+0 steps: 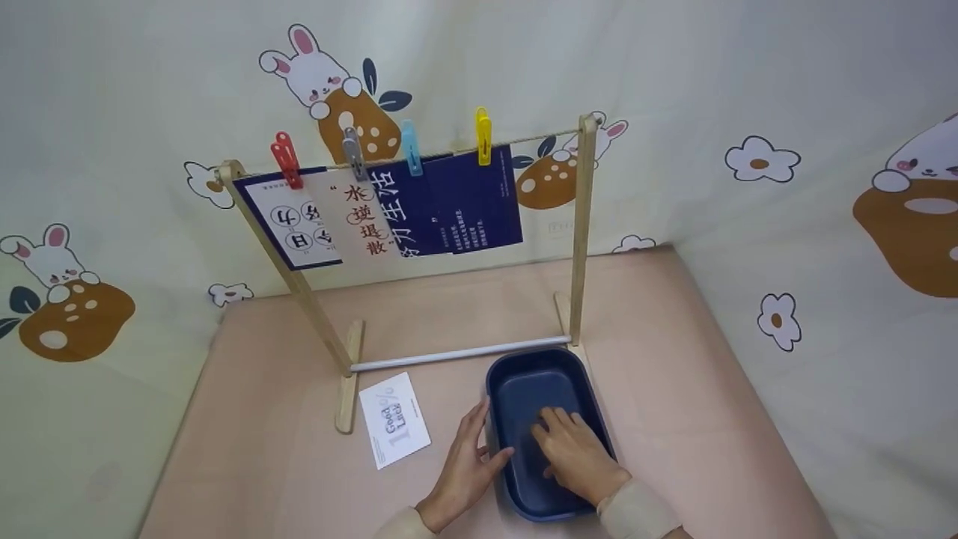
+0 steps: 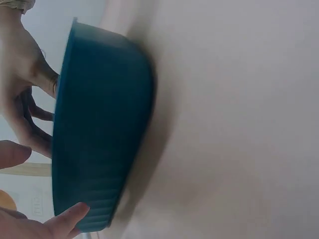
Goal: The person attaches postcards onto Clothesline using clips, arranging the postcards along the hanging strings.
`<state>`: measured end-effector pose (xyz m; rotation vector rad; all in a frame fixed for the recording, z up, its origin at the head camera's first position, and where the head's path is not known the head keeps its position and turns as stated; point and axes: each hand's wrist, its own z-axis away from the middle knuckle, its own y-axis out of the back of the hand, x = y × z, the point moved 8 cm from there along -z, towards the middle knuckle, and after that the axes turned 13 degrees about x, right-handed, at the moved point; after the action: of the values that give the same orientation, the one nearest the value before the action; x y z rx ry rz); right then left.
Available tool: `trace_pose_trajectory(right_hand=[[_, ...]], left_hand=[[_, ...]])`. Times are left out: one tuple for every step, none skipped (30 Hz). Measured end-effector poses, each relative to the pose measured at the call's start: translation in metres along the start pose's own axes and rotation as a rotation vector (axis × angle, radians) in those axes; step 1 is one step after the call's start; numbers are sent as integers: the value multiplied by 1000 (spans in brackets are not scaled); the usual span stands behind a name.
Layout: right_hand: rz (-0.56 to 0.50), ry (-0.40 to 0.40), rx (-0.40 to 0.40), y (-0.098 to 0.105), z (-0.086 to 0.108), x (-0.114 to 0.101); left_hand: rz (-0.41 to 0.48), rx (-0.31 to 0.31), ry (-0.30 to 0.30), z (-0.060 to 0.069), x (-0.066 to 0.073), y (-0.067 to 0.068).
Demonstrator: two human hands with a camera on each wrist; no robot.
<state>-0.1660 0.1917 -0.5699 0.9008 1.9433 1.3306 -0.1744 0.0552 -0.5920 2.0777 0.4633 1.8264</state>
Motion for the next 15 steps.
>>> trace_pose_trajectory(right_hand=[[-3,-6,-17,-3,2,0],[-9,-12,-34,-5,4,0],[-20,-19,-51,-8,6,1],[-33,-32,-72,-10,7,1],[-45,-46,-92,-13,9,1],[-59,-60,-114,-16,11,2],[-75,-76,-136,-18,13,2],[-85,-87,-154,-21,15,3],[-95,-100,-172,-23,16,3],[-100,-109,-187,-24,18,4],[-101,-114,-201,-26,19,4],[-99,-113,-209,-27,21,4],[-95,-109,-214,-28,22,5],[-89,-105,-218,-28,22,4],[-89,-105,-224,-28,23,5]], left_hand=[[2,0,4,1,-2,-1],[3,-1,7,2,-4,-2],[4,-1,11,3,-5,-3],[7,-1,13,3,-7,-4],[13,-4,16,4,-9,-6],[17,-4,11,5,-9,-6],[25,-8,12,6,-11,-7],[33,-17,20,7,-12,-9],[37,-24,23,8,-13,-10],[41,-31,23,9,-15,-11],[43,-38,26,10,-16,-12],[45,-42,24,10,-17,-13],[49,-49,31,11,-19,-14],[49,-51,33,11,-20,-14],[50,-51,35,11,-21,-15]])
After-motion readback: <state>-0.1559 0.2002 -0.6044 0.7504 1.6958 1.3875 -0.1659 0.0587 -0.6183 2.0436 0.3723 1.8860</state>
